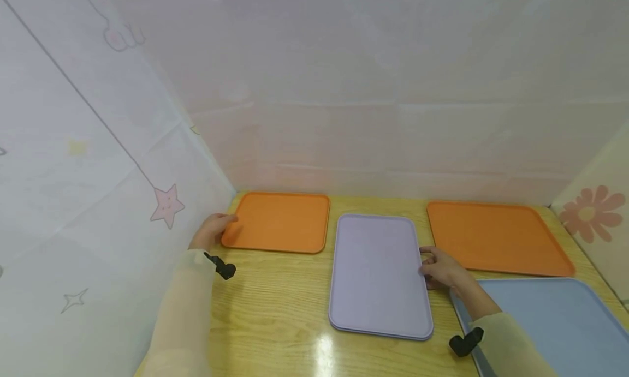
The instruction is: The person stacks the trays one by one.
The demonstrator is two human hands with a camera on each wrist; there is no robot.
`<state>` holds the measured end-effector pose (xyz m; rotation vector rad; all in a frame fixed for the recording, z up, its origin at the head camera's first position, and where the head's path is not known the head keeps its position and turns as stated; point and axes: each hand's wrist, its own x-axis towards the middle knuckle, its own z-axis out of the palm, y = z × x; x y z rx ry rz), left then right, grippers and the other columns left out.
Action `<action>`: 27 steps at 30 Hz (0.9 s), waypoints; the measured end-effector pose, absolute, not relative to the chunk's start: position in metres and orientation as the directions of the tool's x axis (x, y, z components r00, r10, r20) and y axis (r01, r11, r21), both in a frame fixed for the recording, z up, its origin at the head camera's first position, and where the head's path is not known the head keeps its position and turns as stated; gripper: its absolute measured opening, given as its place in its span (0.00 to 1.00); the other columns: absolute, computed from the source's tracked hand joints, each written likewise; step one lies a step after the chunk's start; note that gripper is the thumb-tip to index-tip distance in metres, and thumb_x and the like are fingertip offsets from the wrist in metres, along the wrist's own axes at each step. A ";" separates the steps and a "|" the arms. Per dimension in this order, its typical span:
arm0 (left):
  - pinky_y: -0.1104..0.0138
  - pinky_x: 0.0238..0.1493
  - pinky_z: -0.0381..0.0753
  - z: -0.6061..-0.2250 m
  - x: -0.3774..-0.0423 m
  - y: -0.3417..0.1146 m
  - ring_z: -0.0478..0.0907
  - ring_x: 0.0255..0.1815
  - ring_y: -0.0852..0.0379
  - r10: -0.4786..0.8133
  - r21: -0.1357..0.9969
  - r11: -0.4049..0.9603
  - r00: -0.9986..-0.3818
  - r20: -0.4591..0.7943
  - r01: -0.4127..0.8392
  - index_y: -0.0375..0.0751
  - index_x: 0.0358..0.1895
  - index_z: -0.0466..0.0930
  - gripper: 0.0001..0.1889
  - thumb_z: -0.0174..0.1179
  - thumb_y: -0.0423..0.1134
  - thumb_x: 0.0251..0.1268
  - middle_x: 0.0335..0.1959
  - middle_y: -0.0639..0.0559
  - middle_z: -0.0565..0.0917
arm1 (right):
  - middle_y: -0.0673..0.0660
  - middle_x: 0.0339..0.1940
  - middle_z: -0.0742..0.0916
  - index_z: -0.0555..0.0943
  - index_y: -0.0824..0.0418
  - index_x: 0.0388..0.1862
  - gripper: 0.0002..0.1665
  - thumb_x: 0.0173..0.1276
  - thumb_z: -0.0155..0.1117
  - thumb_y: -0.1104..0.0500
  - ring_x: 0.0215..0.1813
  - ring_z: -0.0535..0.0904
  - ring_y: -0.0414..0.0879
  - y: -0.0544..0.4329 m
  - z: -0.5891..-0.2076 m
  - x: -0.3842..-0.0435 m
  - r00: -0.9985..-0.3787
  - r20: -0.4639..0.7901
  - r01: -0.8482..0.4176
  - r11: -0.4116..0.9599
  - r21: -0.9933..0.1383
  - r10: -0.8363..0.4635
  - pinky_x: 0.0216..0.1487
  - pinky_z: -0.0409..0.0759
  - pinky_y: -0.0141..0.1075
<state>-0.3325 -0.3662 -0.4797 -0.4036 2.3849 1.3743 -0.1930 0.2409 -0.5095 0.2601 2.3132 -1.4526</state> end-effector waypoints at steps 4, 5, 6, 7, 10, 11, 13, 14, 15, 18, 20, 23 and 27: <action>0.51 0.73 0.66 -0.482 -0.329 -0.368 0.65 0.68 0.39 -0.079 0.783 0.446 -0.891 -0.447 -0.433 0.24 0.74 0.57 0.33 0.52 0.45 0.77 0.69 0.31 0.65 | 0.64 0.46 0.79 0.58 0.69 0.77 0.43 0.65 0.64 0.66 0.40 0.80 0.49 0.240 -0.510 -0.194 -0.903 -0.426 0.361 0.443 -0.821 -0.053 0.36 0.87 0.40; 0.52 0.70 0.70 -0.482 -0.327 -0.368 0.68 0.63 0.42 -0.094 0.789 0.414 -0.884 -0.458 -0.454 0.26 0.73 0.59 0.32 0.53 0.46 0.76 0.65 0.33 0.68 | 0.64 0.46 0.79 0.58 0.69 0.77 0.43 0.65 0.64 0.66 0.40 0.80 0.49 0.239 -0.510 -0.194 -0.903 -0.426 0.360 0.445 -0.820 -0.054 0.36 0.87 0.40; 0.54 0.66 0.73 -0.482 -0.326 -0.368 0.69 0.58 0.44 -0.109 0.791 0.387 -0.875 -0.471 -0.474 0.27 0.72 0.61 0.32 0.53 0.47 0.76 0.60 0.35 0.69 | 0.64 0.46 0.79 0.58 0.69 0.77 0.43 0.66 0.63 0.66 0.40 0.80 0.49 0.239 -0.510 -0.194 -0.903 -0.426 0.359 0.448 -0.819 -0.055 0.36 0.87 0.40; 0.56 0.62 0.75 -0.483 -0.326 -0.367 0.70 0.55 0.46 -0.120 0.792 0.357 -0.865 -0.487 -0.495 0.29 0.73 0.61 0.32 0.54 0.47 0.75 0.57 0.37 0.70 | 0.64 0.46 0.79 0.58 0.69 0.77 0.43 0.66 0.63 0.66 0.40 0.80 0.49 0.239 -0.510 -0.193 -0.903 -0.425 0.357 0.451 -0.818 -0.055 0.36 0.87 0.40; 0.59 0.56 0.79 -0.483 -0.324 -0.366 0.72 0.49 0.51 -0.143 0.786 0.294 -0.838 -0.527 -0.545 0.33 0.72 0.64 0.31 0.57 0.47 0.74 0.52 0.45 0.71 | 0.64 0.46 0.78 0.57 0.69 0.77 0.43 0.66 0.63 0.66 0.40 0.79 0.50 0.239 -0.509 -0.193 -0.906 -0.420 0.351 0.457 -0.817 -0.055 0.36 0.86 0.40; 0.60 0.53 0.80 -0.484 -0.323 -0.366 0.73 0.46 0.52 -0.145 0.780 0.310 -0.838 -0.526 -0.544 0.33 0.69 0.66 0.28 0.58 0.46 0.73 0.50 0.45 0.72 | 0.64 0.46 0.78 0.57 0.69 0.77 0.43 0.66 0.63 0.66 0.40 0.79 0.50 0.239 -0.508 -0.192 -0.907 -0.418 0.349 0.460 -0.816 -0.054 0.36 0.86 0.40; 0.62 0.47 0.80 -0.487 -0.323 -0.366 0.74 0.40 0.53 -0.125 0.778 0.357 -0.852 -0.509 -0.517 0.29 0.60 0.72 0.21 0.59 0.40 0.72 0.42 0.46 0.76 | 0.64 0.46 0.78 0.57 0.69 0.77 0.43 0.66 0.62 0.66 0.40 0.79 0.50 0.239 -0.508 -0.192 -0.907 -0.418 0.349 0.463 -0.814 -0.050 0.36 0.86 0.40; 0.63 0.44 0.80 -0.488 -0.323 -0.366 0.75 0.37 0.53 -0.116 0.775 0.385 -0.860 -0.498 -0.501 0.28 0.54 0.74 0.16 0.59 0.37 0.71 0.37 0.47 0.77 | 0.64 0.46 0.77 0.57 0.69 0.77 0.43 0.66 0.63 0.66 0.40 0.79 0.50 0.239 -0.508 -0.192 -0.908 -0.417 0.348 0.467 -0.813 -0.049 0.36 0.86 0.40; 0.64 0.42 0.80 -0.489 -0.323 -0.366 0.75 0.34 0.54 -0.120 0.773 0.395 -0.862 -0.492 -0.497 0.29 0.49 0.75 0.12 0.59 0.34 0.70 0.33 0.48 0.77 | 0.64 0.46 0.77 0.57 0.69 0.77 0.43 0.66 0.63 0.65 0.41 0.78 0.50 0.239 -0.508 -0.192 -0.908 -0.416 0.347 0.469 -0.812 -0.048 0.36 0.86 0.40; 0.64 0.42 0.80 -0.492 -0.321 -0.366 0.75 0.34 0.54 -0.122 0.777 0.377 -0.858 -0.499 -0.505 0.30 0.47 0.75 0.10 0.60 0.32 0.68 0.33 0.50 0.77 | 0.63 0.46 0.76 0.57 0.68 0.77 0.43 0.66 0.63 0.65 0.41 0.78 0.50 0.238 -0.508 -0.192 -0.908 -0.417 0.346 0.474 -0.810 -0.049 0.36 0.86 0.40; 0.64 0.45 0.81 -0.492 -0.320 -0.365 0.76 0.38 0.54 -0.141 0.775 0.341 -0.844 -0.518 -0.533 0.32 0.53 0.74 0.15 0.62 0.35 0.68 0.39 0.50 0.78 | 0.63 0.45 0.76 0.57 0.69 0.77 0.43 0.66 0.62 0.65 0.40 0.78 0.50 0.238 -0.509 -0.192 -0.908 -0.416 0.344 0.479 -0.808 -0.050 0.36 0.86 0.40; 0.63 0.48 0.82 -0.491 -0.319 -0.361 0.77 0.41 0.54 -0.150 0.772 0.316 -0.832 -0.533 -0.552 0.32 0.58 0.73 0.20 0.63 0.36 0.67 0.42 0.49 0.79 | 0.63 0.46 0.76 0.57 0.69 0.78 0.43 0.66 0.62 0.65 0.41 0.78 0.50 0.238 -0.510 -0.193 -0.906 -0.422 0.350 0.485 -0.802 -0.044 0.36 0.85 0.39; 0.64 0.45 0.83 -0.489 -0.317 -0.357 0.79 0.37 0.55 -0.139 0.775 0.336 -0.842 -0.522 -0.535 0.29 0.54 0.76 0.17 0.63 0.33 0.65 0.37 0.50 0.82 | 0.64 0.46 0.76 0.56 0.69 0.77 0.43 0.66 0.61 0.65 0.41 0.78 0.51 0.239 -0.510 -0.193 -0.905 -0.423 0.350 0.490 -0.798 -0.043 0.36 0.85 0.40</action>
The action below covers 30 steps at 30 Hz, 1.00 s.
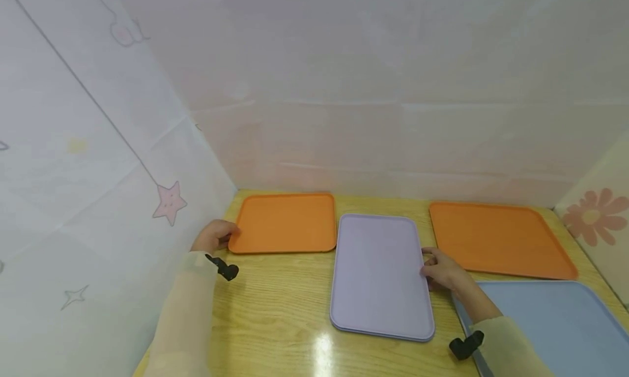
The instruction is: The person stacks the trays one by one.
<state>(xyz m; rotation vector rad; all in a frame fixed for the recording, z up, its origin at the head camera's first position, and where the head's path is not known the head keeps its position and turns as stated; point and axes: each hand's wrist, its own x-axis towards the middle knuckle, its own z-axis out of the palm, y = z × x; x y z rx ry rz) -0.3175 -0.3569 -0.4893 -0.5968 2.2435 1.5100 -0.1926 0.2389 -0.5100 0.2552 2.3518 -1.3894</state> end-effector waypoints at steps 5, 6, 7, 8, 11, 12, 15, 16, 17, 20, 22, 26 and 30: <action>0.64 0.44 0.83 -0.487 -0.313 -0.358 0.79 0.39 0.55 -0.107 0.801 0.283 -0.847 -0.521 -0.528 0.28 0.58 0.73 0.19 0.58 0.36 0.70 0.41 0.48 0.81 | 0.64 0.46 0.77 0.57 0.70 0.77 0.43 0.65 0.62 0.66 0.40 0.79 0.51 0.239 -0.511 -0.192 -0.907 -0.418 0.345 0.489 -0.801 -0.045 0.35 0.86 0.41; 0.64 0.44 0.83 -0.486 -0.312 -0.359 0.78 0.39 0.55 -0.094 0.809 0.257 -0.847 -0.524 -0.529 0.28 0.59 0.72 0.19 0.57 0.37 0.71 0.42 0.48 0.80 | 0.64 0.46 0.77 0.57 0.70 0.77 0.43 0.65 0.62 0.66 0.40 0.79 0.51 0.238 -0.512 -0.192 -0.907 -0.419 0.345 0.488 -0.802 -0.047 0.35 0.86 0.41; 0.63 0.44 0.82 -0.486 -0.311 -0.360 0.78 0.38 0.55 -0.078 0.818 0.226 -0.846 -0.527 -0.530 0.28 0.60 0.70 0.20 0.55 0.38 0.73 0.42 0.47 0.80 | 0.64 0.46 0.77 0.57 0.70 0.77 0.43 0.65 0.62 0.66 0.40 0.79 0.51 0.238 -0.512 -0.192 -0.907 -0.419 0.347 0.487 -0.802 -0.045 0.35 0.86 0.41; 0.63 0.43 0.83 -0.486 -0.310 -0.361 0.78 0.38 0.55 -0.072 0.824 0.198 -0.846 -0.528 -0.531 0.28 0.60 0.70 0.20 0.54 0.38 0.74 0.42 0.47 0.80 | 0.64 0.46 0.77 0.57 0.70 0.77 0.43 0.65 0.62 0.66 0.40 0.78 0.51 0.238 -0.513 -0.192 -0.906 -0.420 0.347 0.486 -0.802 -0.045 0.35 0.86 0.41; 0.63 0.42 0.84 -0.487 -0.310 -0.366 0.78 0.37 0.54 -0.046 0.833 0.137 -0.844 -0.535 -0.535 0.30 0.60 0.69 0.19 0.54 0.39 0.75 0.42 0.47 0.78 | 0.64 0.46 0.76 0.56 0.70 0.77 0.43 0.66 0.62 0.66 0.40 0.78 0.51 0.238 -0.514 -0.192 -0.907 -0.419 0.347 0.483 -0.804 -0.047 0.36 0.86 0.41; 0.63 0.41 0.84 -0.487 -0.311 -0.367 0.79 0.37 0.54 -0.043 0.833 0.139 -0.844 -0.535 -0.535 0.30 0.60 0.69 0.19 0.54 0.40 0.76 0.42 0.46 0.78 | 0.64 0.46 0.76 0.56 0.70 0.77 0.43 0.66 0.62 0.66 0.40 0.78 0.51 0.238 -0.514 -0.192 -0.907 -0.419 0.346 0.484 -0.804 -0.047 0.35 0.86 0.41; 0.62 0.43 0.86 -0.488 -0.314 -0.372 0.80 0.43 0.53 -0.028 0.826 0.175 -0.842 -0.539 -0.535 0.32 0.63 0.67 0.21 0.53 0.42 0.77 0.50 0.43 0.75 | 0.64 0.46 0.76 0.57 0.70 0.77 0.43 0.65 0.62 0.66 0.40 0.78 0.51 0.238 -0.514 -0.192 -0.907 -0.419 0.347 0.487 -0.802 -0.045 0.35 0.86 0.41; 0.62 0.45 0.86 -0.488 -0.315 -0.374 0.80 0.46 0.52 -0.020 0.824 0.190 -0.842 -0.540 -0.533 0.32 0.66 0.65 0.23 0.52 0.43 0.77 0.54 0.42 0.74 | 0.64 0.46 0.77 0.57 0.70 0.77 0.43 0.65 0.62 0.66 0.40 0.78 0.51 0.238 -0.514 -0.192 -0.907 -0.419 0.346 0.488 -0.801 -0.045 0.35 0.86 0.41; 0.62 0.46 0.86 -0.487 -0.315 -0.374 0.80 0.46 0.52 -0.011 0.822 0.208 -0.842 -0.540 -0.530 0.33 0.67 0.64 0.23 0.52 0.44 0.78 0.55 0.42 0.73 | 0.64 0.46 0.77 0.57 0.70 0.77 0.43 0.65 0.62 0.65 0.40 0.78 0.51 0.237 -0.513 -0.192 -0.907 -0.418 0.345 0.490 -0.801 -0.045 0.35 0.86 0.41; 0.61 0.46 0.86 -0.486 -0.317 -0.375 0.80 0.46 0.53 0.016 0.825 0.207 -0.841 -0.540 -0.526 0.35 0.66 0.64 0.22 0.51 0.44 0.78 0.53 0.43 0.75 | 0.64 0.46 0.77 0.57 0.70 0.77 0.43 0.65 0.62 0.66 0.40 0.78 0.51 0.237 -0.512 -0.191 -0.909 -0.414 0.341 0.487 -0.804 -0.048 0.35 0.86 0.41; 0.60 0.46 0.86 -0.484 -0.316 -0.375 0.81 0.43 0.54 0.051 0.837 0.202 -0.849 -0.527 -0.508 0.36 0.65 0.63 0.21 0.50 0.44 0.79 0.49 0.46 0.77 | 0.64 0.46 0.76 0.56 0.70 0.77 0.43 0.66 0.62 0.66 0.40 0.78 0.51 0.237 -0.511 -0.191 -0.910 -0.412 0.339 0.486 -0.806 -0.048 0.35 0.86 0.41; 0.58 0.46 0.86 -0.481 -0.315 -0.376 0.81 0.42 0.54 0.103 0.859 0.211 -0.863 -0.495 -0.467 0.35 0.70 0.58 0.24 0.49 0.42 0.80 0.47 0.49 0.77 | 0.64 0.46 0.76 0.56 0.71 0.77 0.43 0.65 0.62 0.66 0.39 0.78 0.50 0.238 -0.511 -0.192 -0.912 -0.408 0.336 0.481 -0.810 -0.049 0.35 0.85 0.41; 0.57 0.48 0.86 -0.480 -0.314 -0.380 0.82 0.44 0.54 0.116 0.860 0.215 -0.862 -0.493 -0.463 0.36 0.77 0.50 0.31 0.51 0.40 0.79 0.51 0.48 0.77 | 0.64 0.45 0.76 0.56 0.71 0.77 0.43 0.65 0.61 0.66 0.39 0.78 0.51 0.238 -0.510 -0.192 -0.913 -0.404 0.331 0.480 -0.812 -0.053 0.35 0.86 0.40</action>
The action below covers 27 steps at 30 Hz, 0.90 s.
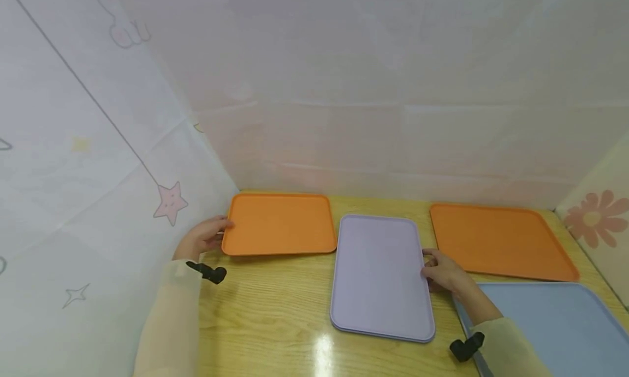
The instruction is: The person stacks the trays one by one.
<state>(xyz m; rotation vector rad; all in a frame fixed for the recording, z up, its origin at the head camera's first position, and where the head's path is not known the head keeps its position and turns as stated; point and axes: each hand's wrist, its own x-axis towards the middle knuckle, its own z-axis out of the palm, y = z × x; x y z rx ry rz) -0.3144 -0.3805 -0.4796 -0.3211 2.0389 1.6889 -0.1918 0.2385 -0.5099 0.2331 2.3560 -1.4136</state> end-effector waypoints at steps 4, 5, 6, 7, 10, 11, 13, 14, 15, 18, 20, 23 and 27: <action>0.55 0.50 0.86 -0.476 -0.311 -0.383 0.83 0.45 0.52 0.113 0.854 0.186 -0.852 -0.510 -0.486 0.38 0.80 0.47 0.37 0.57 0.39 0.77 0.53 0.46 0.78 | 0.65 0.46 0.76 0.55 0.71 0.77 0.44 0.65 0.61 0.66 0.39 0.78 0.50 0.238 -0.508 -0.191 -0.912 -0.405 0.330 0.483 -0.811 -0.059 0.35 0.86 0.40; 0.54 0.51 0.86 -0.475 -0.310 -0.383 0.84 0.46 0.52 0.113 0.853 0.180 -0.851 -0.512 -0.489 0.39 0.81 0.46 0.39 0.58 0.39 0.76 0.53 0.46 0.78 | 0.65 0.46 0.76 0.56 0.71 0.77 0.44 0.65 0.61 0.66 0.39 0.78 0.50 0.239 -0.508 -0.191 -0.912 -0.405 0.328 0.482 -0.812 -0.060 0.35 0.86 0.40; 0.54 0.51 0.86 -0.473 -0.309 -0.384 0.84 0.46 0.51 0.115 0.853 0.173 -0.850 -0.514 -0.492 0.39 0.81 0.45 0.40 0.59 0.39 0.75 0.52 0.46 0.78 | 0.65 0.46 0.76 0.55 0.72 0.77 0.44 0.65 0.61 0.66 0.39 0.78 0.50 0.239 -0.508 -0.191 -0.913 -0.403 0.326 0.482 -0.813 -0.062 0.35 0.86 0.41; 0.54 0.51 0.87 -0.472 -0.308 -0.384 0.84 0.46 0.51 0.115 0.854 0.171 -0.851 -0.512 -0.491 0.40 0.82 0.45 0.41 0.59 0.38 0.75 0.52 0.47 0.79 | 0.65 0.45 0.76 0.55 0.72 0.77 0.43 0.65 0.60 0.66 0.39 0.78 0.51 0.239 -0.508 -0.191 -0.914 -0.401 0.324 0.481 -0.815 -0.064 0.35 0.86 0.41; 0.54 0.50 0.87 -0.467 -0.305 -0.384 0.84 0.46 0.50 0.126 0.864 0.172 -0.859 -0.496 -0.473 0.40 0.82 0.43 0.42 0.59 0.38 0.75 0.50 0.48 0.80 | 0.65 0.45 0.76 0.55 0.72 0.77 0.44 0.65 0.60 0.66 0.39 0.78 0.51 0.239 -0.509 -0.191 -0.916 -0.396 0.318 0.480 -0.818 -0.068 0.35 0.85 0.41; 0.54 0.49 0.87 -0.465 -0.304 -0.383 0.84 0.46 0.50 0.126 0.868 0.174 -0.863 -0.489 -0.466 0.40 0.82 0.43 0.41 0.59 0.37 0.75 0.49 0.48 0.80 | 0.65 0.45 0.76 0.55 0.72 0.77 0.44 0.65 0.60 0.66 0.39 0.78 0.51 0.239 -0.509 -0.191 -0.916 -0.396 0.318 0.481 -0.817 -0.068 0.35 0.85 0.41; 0.54 0.48 0.87 -0.462 -0.302 -0.382 0.85 0.46 0.50 0.133 0.876 0.183 -0.872 -0.471 -0.446 0.38 0.82 0.42 0.41 0.58 0.37 0.75 0.47 0.49 0.81 | 0.65 0.45 0.76 0.56 0.72 0.77 0.44 0.65 0.60 0.66 0.39 0.78 0.51 0.240 -0.510 -0.192 -0.915 -0.398 0.320 0.481 -0.816 -0.066 0.35 0.85 0.41; 0.55 0.48 0.88 -0.460 -0.302 -0.381 0.85 0.45 0.50 0.134 0.879 0.185 -0.875 -0.465 -0.439 0.38 0.82 0.42 0.41 0.58 0.37 0.75 0.46 0.49 0.82 | 0.65 0.45 0.76 0.56 0.72 0.77 0.44 0.65 0.60 0.66 0.39 0.78 0.51 0.240 -0.510 -0.193 -0.914 -0.400 0.322 0.482 -0.815 -0.065 0.35 0.85 0.41; 0.55 0.47 0.88 -0.459 -0.301 -0.380 0.85 0.44 0.50 0.126 0.880 0.189 -0.878 -0.462 -0.436 0.38 0.82 0.43 0.41 0.58 0.37 0.75 0.45 0.50 0.82 | 0.65 0.46 0.76 0.56 0.71 0.77 0.44 0.65 0.61 0.66 0.39 0.78 0.51 0.240 -0.510 -0.193 -0.914 -0.401 0.323 0.484 -0.814 -0.065 0.35 0.85 0.41; 0.56 0.46 0.88 -0.455 -0.300 -0.379 0.85 0.43 0.51 0.121 0.886 0.205 -0.887 -0.445 -0.416 0.37 0.82 0.43 0.41 0.58 0.37 0.76 0.43 0.51 0.83 | 0.65 0.46 0.76 0.56 0.71 0.77 0.43 0.66 0.61 0.66 0.40 0.78 0.51 0.240 -0.510 -0.194 -0.914 -0.401 0.324 0.483 -0.813 -0.062 0.36 0.86 0.41; 0.58 0.45 0.88 -0.453 -0.299 -0.379 0.86 0.42 0.52 0.116 0.889 0.206 -0.892 -0.436 -0.408 0.37 0.82 0.43 0.40 0.57 0.38 0.76 0.42 0.52 0.83 | 0.65 0.46 0.76 0.56 0.71 0.77 0.43 0.66 0.61 0.66 0.40 0.78 0.51 0.240 -0.511 -0.193 -0.915 -0.398 0.322 0.481 -0.815 -0.062 0.36 0.86 0.41; 0.60 0.42 0.88 -0.452 -0.298 -0.381 0.86 0.41 0.54 0.121 0.898 0.198 -0.899 -0.420 -0.393 0.38 0.82 0.42 0.41 0.57 0.38 0.76 0.41 0.54 0.84 | 0.65 0.46 0.76 0.56 0.71 0.77 0.43 0.66 0.61 0.66 0.40 0.78 0.51 0.241 -0.512 -0.193 -0.915 -0.398 0.325 0.470 -0.821 -0.061 0.36 0.86 0.41; 0.62 0.40 0.88 -0.450 -0.294 -0.384 0.86 0.40 0.56 0.136 0.911 0.172 -0.906 -0.400 -0.376 0.39 0.83 0.39 0.41 0.56 0.39 0.77 0.40 0.56 0.84 | 0.65 0.47 0.76 0.57 0.70 0.78 0.43 0.66 0.62 0.66 0.41 0.78 0.51 0.241 -0.513 -0.193 -0.914 -0.401 0.332 0.458 -0.824 -0.060 0.36 0.86 0.40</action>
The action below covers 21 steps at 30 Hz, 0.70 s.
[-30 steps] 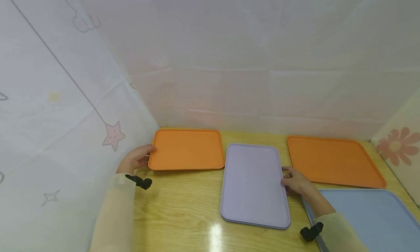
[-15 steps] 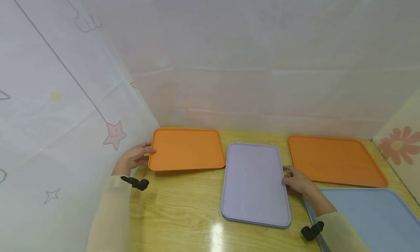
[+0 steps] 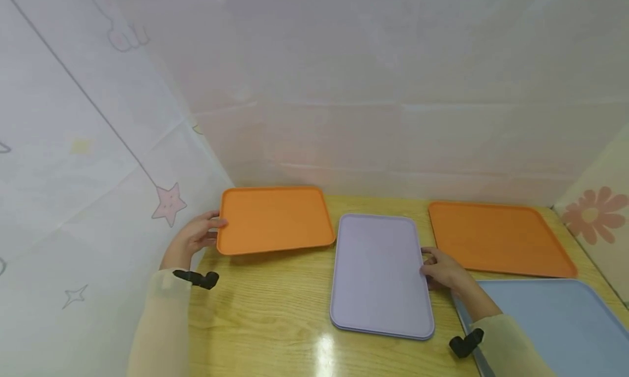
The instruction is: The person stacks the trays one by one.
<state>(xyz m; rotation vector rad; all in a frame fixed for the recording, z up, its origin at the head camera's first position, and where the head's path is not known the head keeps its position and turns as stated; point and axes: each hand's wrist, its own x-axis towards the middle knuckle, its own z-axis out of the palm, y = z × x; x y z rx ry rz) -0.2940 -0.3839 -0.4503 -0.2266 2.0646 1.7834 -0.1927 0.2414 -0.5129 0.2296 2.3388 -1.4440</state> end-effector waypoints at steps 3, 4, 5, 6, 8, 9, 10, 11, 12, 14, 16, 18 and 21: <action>0.62 0.41 0.88 -0.450 -0.289 -0.385 0.85 0.41 0.57 0.140 0.919 0.150 -0.912 -0.384 -0.364 0.39 0.83 0.39 0.41 0.56 0.39 0.78 0.40 0.57 0.84 | 0.65 0.48 0.76 0.56 0.70 0.78 0.43 0.67 0.63 0.66 0.42 0.79 0.50 0.242 -0.512 -0.192 -0.912 -0.404 0.333 0.450 -0.829 -0.068 0.37 0.86 0.41; 0.62 0.42 0.88 -0.449 -0.287 -0.386 0.85 0.41 0.57 0.144 0.923 0.145 -0.915 -0.376 -0.357 0.38 0.82 0.38 0.41 0.55 0.39 0.78 0.41 0.58 0.83 | 0.65 0.48 0.76 0.57 0.70 0.78 0.43 0.67 0.63 0.66 0.42 0.79 0.51 0.242 -0.512 -0.192 -0.911 -0.405 0.335 0.444 -0.831 -0.071 0.38 0.86 0.41; 0.61 0.43 0.88 -0.449 -0.285 -0.386 0.85 0.41 0.57 0.140 0.925 0.138 -0.918 -0.372 -0.353 0.38 0.82 0.39 0.41 0.55 0.39 0.78 0.41 0.58 0.83 | 0.65 0.47 0.77 0.57 0.70 0.78 0.43 0.67 0.63 0.66 0.42 0.79 0.51 0.242 -0.512 -0.191 -0.911 -0.405 0.333 0.442 -0.833 -0.075 0.38 0.87 0.41; 0.61 0.43 0.88 -0.449 -0.284 -0.385 0.85 0.41 0.57 0.139 0.928 0.134 -0.920 -0.365 -0.348 0.37 0.82 0.40 0.40 0.55 0.39 0.78 0.41 0.59 0.83 | 0.65 0.47 0.77 0.57 0.70 0.78 0.43 0.68 0.63 0.66 0.42 0.79 0.51 0.242 -0.511 -0.191 -0.911 -0.404 0.332 0.440 -0.834 -0.078 0.38 0.87 0.41; 0.61 0.43 0.88 -0.449 -0.281 -0.383 0.85 0.41 0.57 0.135 0.933 0.128 -0.926 -0.352 -0.336 0.37 0.82 0.41 0.40 0.55 0.39 0.79 0.41 0.60 0.84 | 0.64 0.47 0.77 0.57 0.71 0.78 0.43 0.68 0.63 0.66 0.42 0.79 0.51 0.242 -0.511 -0.191 -0.912 -0.402 0.328 0.442 -0.835 -0.083 0.39 0.87 0.41; 0.61 0.43 0.88 -0.449 -0.279 -0.381 0.86 0.41 0.57 0.136 0.936 0.123 -0.928 -0.346 -0.330 0.37 0.82 0.41 0.39 0.54 0.39 0.79 0.41 0.60 0.84 | 0.64 0.47 0.77 0.57 0.71 0.78 0.42 0.68 0.63 0.66 0.41 0.79 0.51 0.243 -0.511 -0.190 -0.913 -0.401 0.326 0.444 -0.835 -0.083 0.39 0.87 0.41; 0.61 0.43 0.88 -0.448 -0.278 -0.380 0.86 0.41 0.57 0.137 0.938 0.117 -0.931 -0.340 -0.325 0.37 0.82 0.41 0.39 0.54 0.39 0.79 0.40 0.60 0.84 | 0.64 0.47 0.78 0.57 0.71 0.78 0.42 0.68 0.63 0.66 0.41 0.79 0.51 0.243 -0.511 -0.190 -0.913 -0.400 0.327 0.443 -0.835 -0.081 0.39 0.87 0.42; 0.62 0.43 0.88 -0.448 -0.276 -0.377 0.86 0.40 0.57 0.132 0.939 0.111 -0.932 -0.338 -0.325 0.38 0.82 0.42 0.39 0.54 0.39 0.79 0.40 0.60 0.84 | 0.64 0.46 0.78 0.58 0.71 0.77 0.42 0.68 0.63 0.66 0.41 0.79 0.51 0.243 -0.511 -0.190 -0.914 -0.398 0.325 0.444 -0.835 -0.081 0.39 0.87 0.42; 0.62 0.42 0.88 -0.448 -0.275 -0.375 0.86 0.40 0.58 0.137 0.942 0.105 -0.933 -0.332 -0.320 0.38 0.82 0.41 0.39 0.54 0.39 0.79 0.40 0.60 0.85 | 0.64 0.46 0.78 0.58 0.71 0.77 0.41 0.69 0.63 0.66 0.41 0.79 0.51 0.243 -0.511 -0.190 -0.914 -0.398 0.325 0.443 -0.836 -0.080 0.39 0.87 0.42; 0.63 0.42 0.88 -0.447 -0.273 -0.371 0.86 0.40 0.58 0.142 0.946 0.092 -0.936 -0.322 -0.312 0.38 0.83 0.41 0.38 0.53 0.39 0.80 0.40 0.60 0.85 | 0.64 0.46 0.78 0.59 0.71 0.77 0.41 0.69 0.63 0.66 0.40 0.79 0.50 0.243 -0.511 -0.189 -0.915 -0.395 0.324 0.439 -0.838 -0.078 0.39 0.87 0.42; 0.63 0.42 0.88 -0.445 -0.271 -0.366 0.86 0.40 0.58 0.149 0.950 0.082 -0.939 -0.311 -0.301 0.38 0.82 0.41 0.38 0.53 0.38 0.80 0.40 0.60 0.84 | 0.65 0.47 0.79 0.59 0.71 0.76 0.40 0.69 0.62 0.65 0.40 0.80 0.50 0.244 -0.511 -0.188 -0.917 -0.391 0.324 0.428 -0.844 -0.077 0.39 0.87 0.41; 0.63 0.43 0.88 -0.444 -0.270 -0.361 0.85 0.41 0.59 0.165 0.954 0.081 -0.940 -0.299 -0.290 0.37 0.82 0.41 0.38 0.52 0.38 0.80 0.41 0.60 0.84 | 0.65 0.47 0.79 0.60 0.71 0.76 0.39 0.70 0.62 0.65 0.39 0.80 0.49 0.245 -0.511 -0.188 -0.919 -0.387 0.326 0.412 -0.851 -0.074 0.39 0.87 0.41; 0.63 0.44 0.87 -0.440 -0.270 -0.352 0.85 0.42 0.59 0.184 0.957 0.090 -0.940 -0.287 -0.275 0.36 0.82 0.41 0.38 0.52 0.39 0.80 0.43 0.60 0.83 | 0.65 0.47 0.79 0.60 0.72 0.75 0.36 0.73 0.59 0.62 0.38 0.81 0.48 0.248 -0.507 -0.186 -0.926 -0.370 0.313 0.395 -0.864 -0.076 0.38 0.86 0.41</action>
